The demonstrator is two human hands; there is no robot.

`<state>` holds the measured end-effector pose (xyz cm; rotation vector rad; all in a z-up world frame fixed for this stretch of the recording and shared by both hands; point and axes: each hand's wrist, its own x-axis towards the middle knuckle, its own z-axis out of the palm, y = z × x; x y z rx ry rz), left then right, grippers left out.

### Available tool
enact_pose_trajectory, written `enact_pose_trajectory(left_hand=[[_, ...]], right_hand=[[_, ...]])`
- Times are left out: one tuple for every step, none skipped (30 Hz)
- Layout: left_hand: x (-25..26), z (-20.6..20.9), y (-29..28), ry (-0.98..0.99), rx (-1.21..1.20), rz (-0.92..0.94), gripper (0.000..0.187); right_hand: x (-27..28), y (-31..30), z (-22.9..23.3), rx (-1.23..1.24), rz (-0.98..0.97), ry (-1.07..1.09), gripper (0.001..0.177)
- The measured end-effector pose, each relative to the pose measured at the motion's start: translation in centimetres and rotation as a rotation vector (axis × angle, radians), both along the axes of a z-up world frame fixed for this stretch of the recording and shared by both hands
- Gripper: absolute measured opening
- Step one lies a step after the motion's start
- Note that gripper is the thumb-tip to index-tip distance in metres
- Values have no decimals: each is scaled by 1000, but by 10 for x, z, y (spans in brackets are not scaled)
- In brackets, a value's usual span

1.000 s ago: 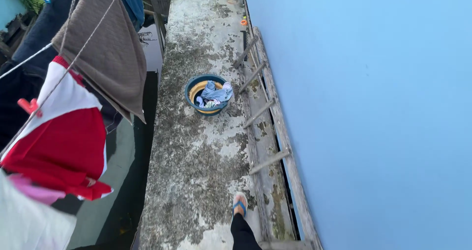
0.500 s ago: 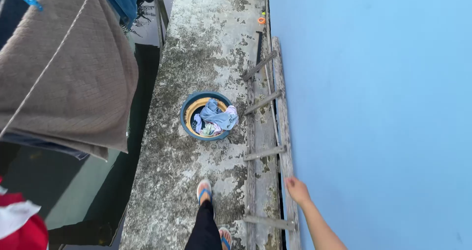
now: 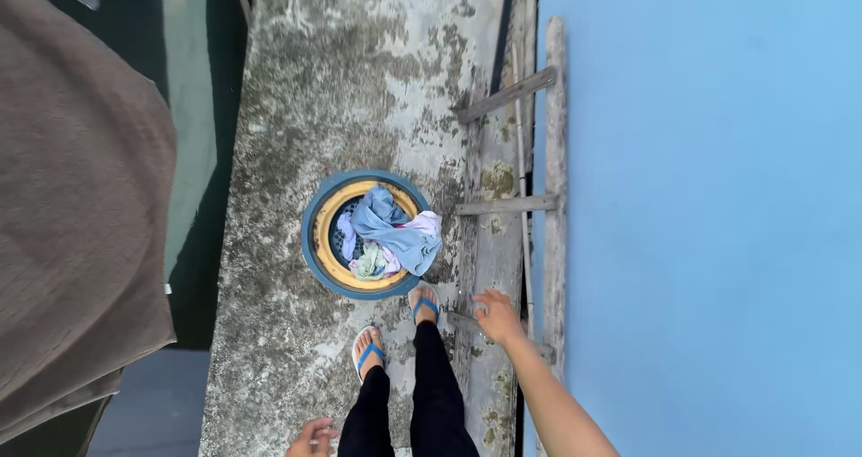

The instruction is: Hanging wet clothes on a clothesline to dry.

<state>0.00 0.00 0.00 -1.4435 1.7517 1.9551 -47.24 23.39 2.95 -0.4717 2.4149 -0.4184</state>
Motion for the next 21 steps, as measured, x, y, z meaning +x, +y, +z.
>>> enact_pose_trajectory(left_hand=[[-37,-29,2,-34,24,8,36],[-53,-42,15,-65,45,17,36],[-71,-54,28,-123,111,77,33],[-88,-68,40,-182,175,138,31],[-95,-81,58,-217,201,150,31],[-101,-92,76,-267,228,193,30],[-104,-99,97,-322,253,242,30],[-98,-109,117,-362,277,261,30],[-93,-119,133,-349,259,275,29],[-87,-125,150,-335,240,288,28],[-75,-137,163,-363,249,307,28],[-63,-144,177,-325,266,295,28],[-52,-149,192,-282,287,279,28],[-50,-143,192,-303,301,293,28],[-51,-136,190,-419,332,260,30],[-53,-124,189,-533,364,224,33],[-58,-120,184,-527,373,229,33],[-64,-111,178,-516,398,211,33],[-76,-115,161,-489,400,194,33],[-98,-116,152,-466,388,201,33],[-117,-112,145,-402,372,300,35]], right_hand=[[-12,-9,-28,13,49,-25,38],[-29,-24,-53,33,57,-58,38],[-47,-42,-80,30,74,-33,40],[-63,-59,-109,27,91,-8,41],[-80,-73,-141,52,103,-44,41],[-94,-86,-174,57,129,-5,42],[-104,-98,-207,58,161,28,43],[-118,-105,-236,80,180,-12,43],[-132,-117,-267,34,258,77,43],[-143,-128,-295,-18,334,164,43],[-150,-139,-313,-14,351,135,43],[-155,-150,-326,-27,366,140,43],[-164,-157,-336,-34,378,151,43],[-158,-161,-334,-25,392,127,43],[-157,-164,-327,-64,353,146,34],[-157,-167,-314,-102,314,164,26],[-147,-171,-293,-96,323,168,26],[-137,-175,-267,-164,177,49,16],[-135,-193,-244,-252,31,-57,8],[-118,-197,-214,-268,41,-37,8],[-95,-198,-182,-349,7,-174,19]])
